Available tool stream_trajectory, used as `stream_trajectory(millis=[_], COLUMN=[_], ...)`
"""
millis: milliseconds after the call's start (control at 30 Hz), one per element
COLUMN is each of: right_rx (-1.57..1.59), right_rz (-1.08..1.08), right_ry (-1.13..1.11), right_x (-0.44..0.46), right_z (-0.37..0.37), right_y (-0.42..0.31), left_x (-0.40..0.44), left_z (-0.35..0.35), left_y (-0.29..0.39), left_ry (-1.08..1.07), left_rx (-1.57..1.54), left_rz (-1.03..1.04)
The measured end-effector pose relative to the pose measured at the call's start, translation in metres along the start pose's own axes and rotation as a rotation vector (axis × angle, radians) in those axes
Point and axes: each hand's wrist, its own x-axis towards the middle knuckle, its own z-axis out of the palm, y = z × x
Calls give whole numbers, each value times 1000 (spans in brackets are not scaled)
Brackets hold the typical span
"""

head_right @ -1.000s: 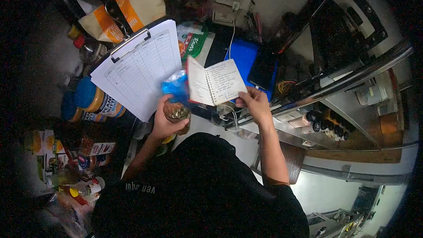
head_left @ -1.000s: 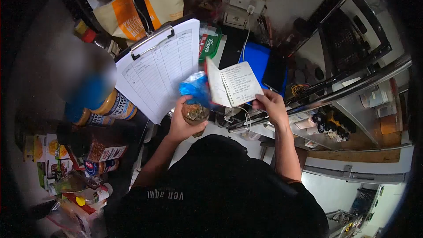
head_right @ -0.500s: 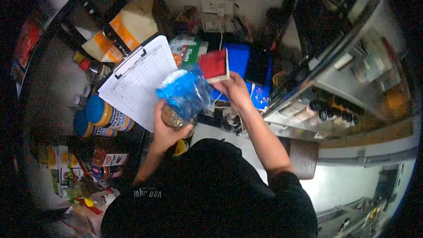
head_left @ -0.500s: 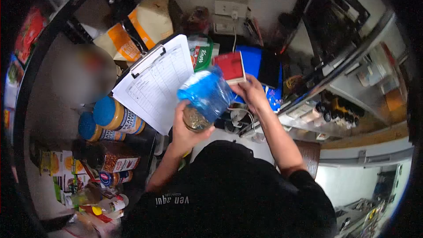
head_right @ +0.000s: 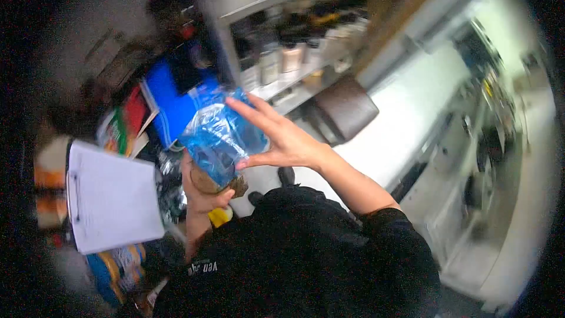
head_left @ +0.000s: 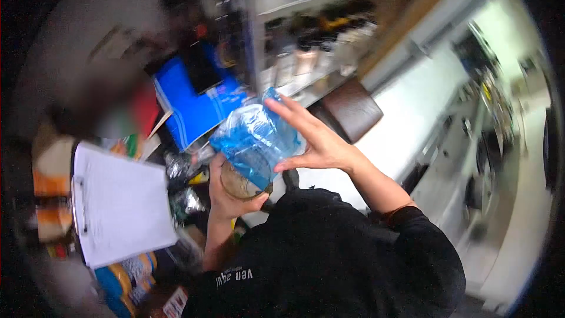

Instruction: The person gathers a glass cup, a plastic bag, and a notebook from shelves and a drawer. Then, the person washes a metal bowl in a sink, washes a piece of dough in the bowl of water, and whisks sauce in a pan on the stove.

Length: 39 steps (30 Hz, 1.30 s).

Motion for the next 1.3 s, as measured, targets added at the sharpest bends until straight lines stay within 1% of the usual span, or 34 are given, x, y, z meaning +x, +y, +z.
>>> stream_trajectory(millis=[33, 67, 133, 167, 300, 367, 400, 467, 500, 533, 567, 600, 667, 700, 733, 767, 800, 833, 867, 900, 933, 1000, 1033, 1100, 1133, 1167, 1200, 1233, 1300], right_rx=[-12, -44, -26, -77, -187, -4, -28, -95, -247, -274, -382, -496, -731, -801, -865, -803, -788, -612, -439, -475, -479, -648, -667, -766, -790, -782, -773, -782, -468], right_rz=[-11, 20, 133, 92, 197, 365, 368, 569, 582, 634, 595, 557, 439, 445, 444, 480, 479, 628, 768, 697, 696, 664, 669, 591, 578, 523, 469, 460, 597], right_ry=[125, 179, 317, 510, 704, 912, 944, 1020, 1017, 1042, 1087, 1107, 1100, 1045, 992, 938, 938, 868, 793, 866, 877, 1137, 1152, 1116, 1122, 1056, 992, 993, 842], right_x=[-21, -44, -90, -115, -239, -299, -325, -370, -391, -410, -427, -444, -472, -482, -492, -500, -508, -516, -524, -530, -535, -541, -548, -568, -577, -587, -597, -608, -630], right_z=[-12, -32, -70, -80, -150, -183, -206, -252, -272, -295, -316, -338, -387, -409, -430, -452, -472, -492, -510, -528, -546, -581, -600, -649, -674, -696, -718, -736, -772], right_y=[13, 20, 35, 50, 94, 117, 124, 133, 142, 144, 150, 156, 167, 174, 182, 192, 200, 210, 222, 237, 253, 283, 301, 335, 350, 364, 376, 388, 414], left_x=[8, 16, 31, 37, 62, 76, 82, 95, 100, 109, 119, 124, 144, 153, 165, 180, 194, 205, 218, 233, 249, 281, 296, 334, 354, 373, 391, 410, 445], left_z=[20, 41, 85, 111, 229, 302, 341, 415, 449, 484, 515, 547, 606, 630, 652, 675, 699, 723, 747, 772, 796, 843, 869, 926, 958, 988, 1019, 1052, 1114], left_y=[-6, -12, -27, -34, -72, -90, -100, -117, -130, -129, -142, -157, -174, -170, -177, -181, -183, -189, -196, -206, -218, -243, -260, -286, -289, -288, -294, -303, -319], left_ry=[-50, -96, -234, -304, -512, -622, -656, -734, -737, -772, -800, -810, -822, -829, -845, -868, -895, -893, -904, -919, -928, -960, -980, -1062, -1097, -1146, -1174, -1182, -1196], left_rx=[-41, -76, -63, -54, -20, -33, -47, -69, -60, -26, -55, -93, -155, -180, -90, -38, 7, 14, -50, -118, -117, -174, -247, -206, -179, -91, -89, -102, -108], left_rz=[-18, -35, 11, -9, 0, -26, -9, -89, -59, -73, -87, -107, -83, -175, -116, -107, -89, -92, -166, -236, -229, -251, -275, -289, -286, -246, -241, -198, -150])
